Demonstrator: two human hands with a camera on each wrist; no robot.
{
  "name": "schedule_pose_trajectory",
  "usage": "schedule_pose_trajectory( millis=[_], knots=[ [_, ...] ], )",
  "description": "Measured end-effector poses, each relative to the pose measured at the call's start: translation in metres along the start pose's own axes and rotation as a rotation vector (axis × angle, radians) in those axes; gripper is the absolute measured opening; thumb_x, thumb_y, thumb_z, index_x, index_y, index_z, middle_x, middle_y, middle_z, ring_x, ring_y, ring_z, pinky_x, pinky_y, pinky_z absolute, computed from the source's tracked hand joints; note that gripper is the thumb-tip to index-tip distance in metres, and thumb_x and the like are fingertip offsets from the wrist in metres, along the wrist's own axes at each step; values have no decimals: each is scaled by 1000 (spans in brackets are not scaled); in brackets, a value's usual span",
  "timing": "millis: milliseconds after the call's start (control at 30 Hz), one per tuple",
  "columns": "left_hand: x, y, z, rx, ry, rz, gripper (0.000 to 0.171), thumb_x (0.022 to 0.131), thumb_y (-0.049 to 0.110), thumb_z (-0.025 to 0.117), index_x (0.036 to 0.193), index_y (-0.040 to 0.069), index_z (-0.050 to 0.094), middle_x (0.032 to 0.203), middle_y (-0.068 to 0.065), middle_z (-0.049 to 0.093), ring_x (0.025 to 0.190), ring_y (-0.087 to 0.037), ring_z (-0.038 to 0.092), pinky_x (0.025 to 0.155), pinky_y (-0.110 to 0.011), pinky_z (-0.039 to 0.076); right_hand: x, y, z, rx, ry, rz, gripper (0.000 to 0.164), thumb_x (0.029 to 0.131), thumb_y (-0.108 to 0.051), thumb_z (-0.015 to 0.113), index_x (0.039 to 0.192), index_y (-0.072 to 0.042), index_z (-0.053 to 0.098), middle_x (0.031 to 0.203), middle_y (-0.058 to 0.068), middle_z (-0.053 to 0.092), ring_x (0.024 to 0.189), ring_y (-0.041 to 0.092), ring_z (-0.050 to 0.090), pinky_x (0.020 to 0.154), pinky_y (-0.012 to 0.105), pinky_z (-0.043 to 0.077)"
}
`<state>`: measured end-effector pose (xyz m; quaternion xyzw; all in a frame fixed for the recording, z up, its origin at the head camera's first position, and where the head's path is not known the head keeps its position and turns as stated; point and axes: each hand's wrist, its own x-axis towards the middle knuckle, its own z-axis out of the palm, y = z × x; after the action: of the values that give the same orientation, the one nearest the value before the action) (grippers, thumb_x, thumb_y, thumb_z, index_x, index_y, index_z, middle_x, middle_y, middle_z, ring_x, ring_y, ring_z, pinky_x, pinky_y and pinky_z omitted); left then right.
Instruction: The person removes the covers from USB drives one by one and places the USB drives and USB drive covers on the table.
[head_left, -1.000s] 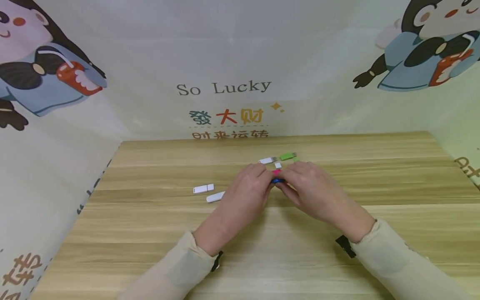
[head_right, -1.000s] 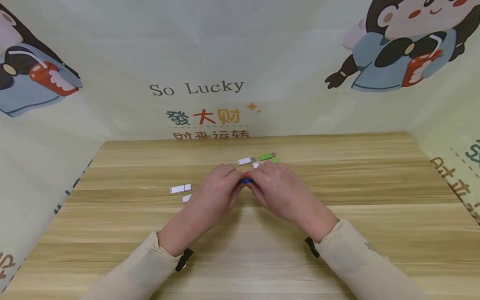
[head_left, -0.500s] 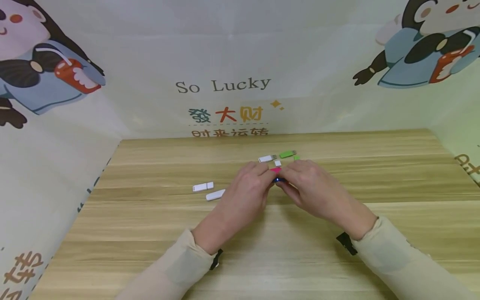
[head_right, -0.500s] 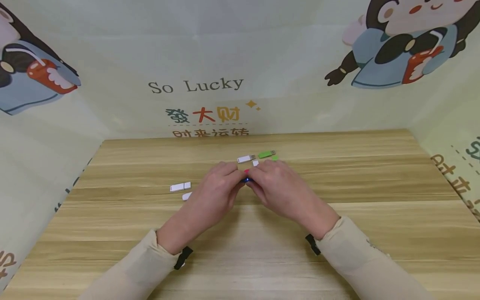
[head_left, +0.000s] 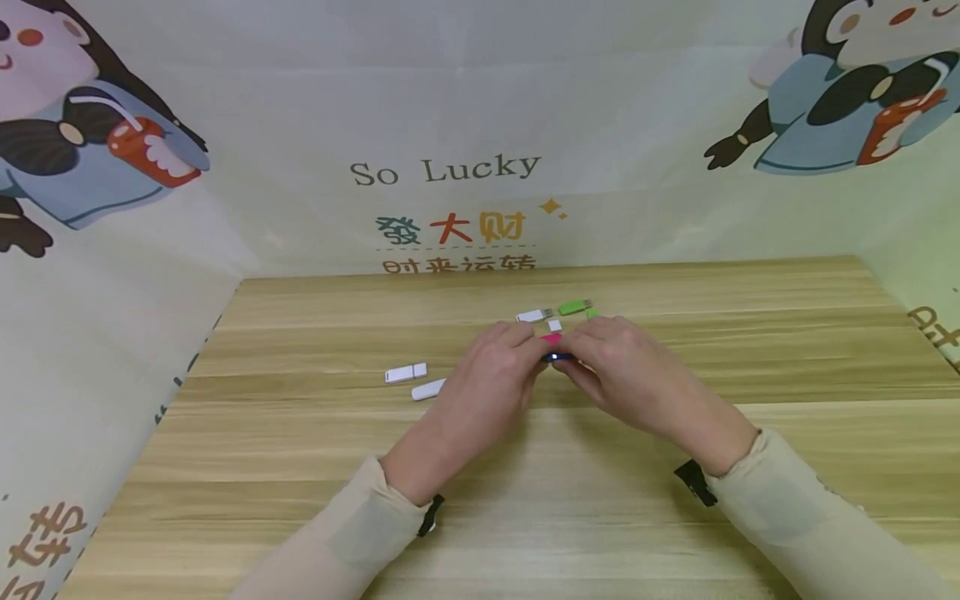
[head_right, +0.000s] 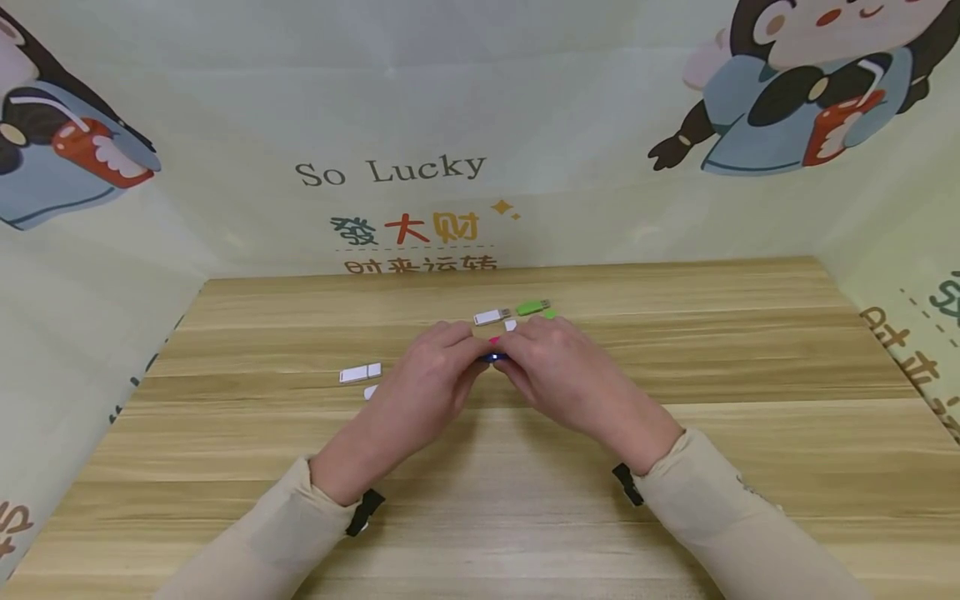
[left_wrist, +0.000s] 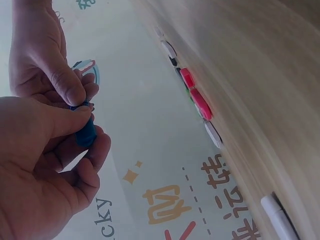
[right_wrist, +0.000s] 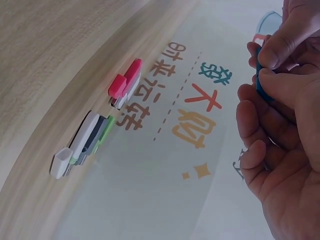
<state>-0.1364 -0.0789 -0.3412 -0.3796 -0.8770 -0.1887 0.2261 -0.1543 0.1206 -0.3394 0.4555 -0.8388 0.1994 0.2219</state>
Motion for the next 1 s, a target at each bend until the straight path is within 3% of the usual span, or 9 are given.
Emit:
schedule_pose_trajectory(
  millis=[233,1000],
  knots=[
    [0,0,-3,2,-39,-44,17,94,5,67,110,3,72,88,1,60,84,-12,55,79,-25,47,0,2,1,-6,-8,9,20,86,-11,77,103,-3,73,97,7,73,90,22,69,78,39,54],
    [0,-1,-8,6,-54,-61,18,93,4,68,110,6,73,87,1,59,81,-14,56,75,-25,47,-1,3,-1,3,-18,6,22,87,-11,76,108,-5,73,99,5,73,91,20,68,77,38,53]
  ],
)
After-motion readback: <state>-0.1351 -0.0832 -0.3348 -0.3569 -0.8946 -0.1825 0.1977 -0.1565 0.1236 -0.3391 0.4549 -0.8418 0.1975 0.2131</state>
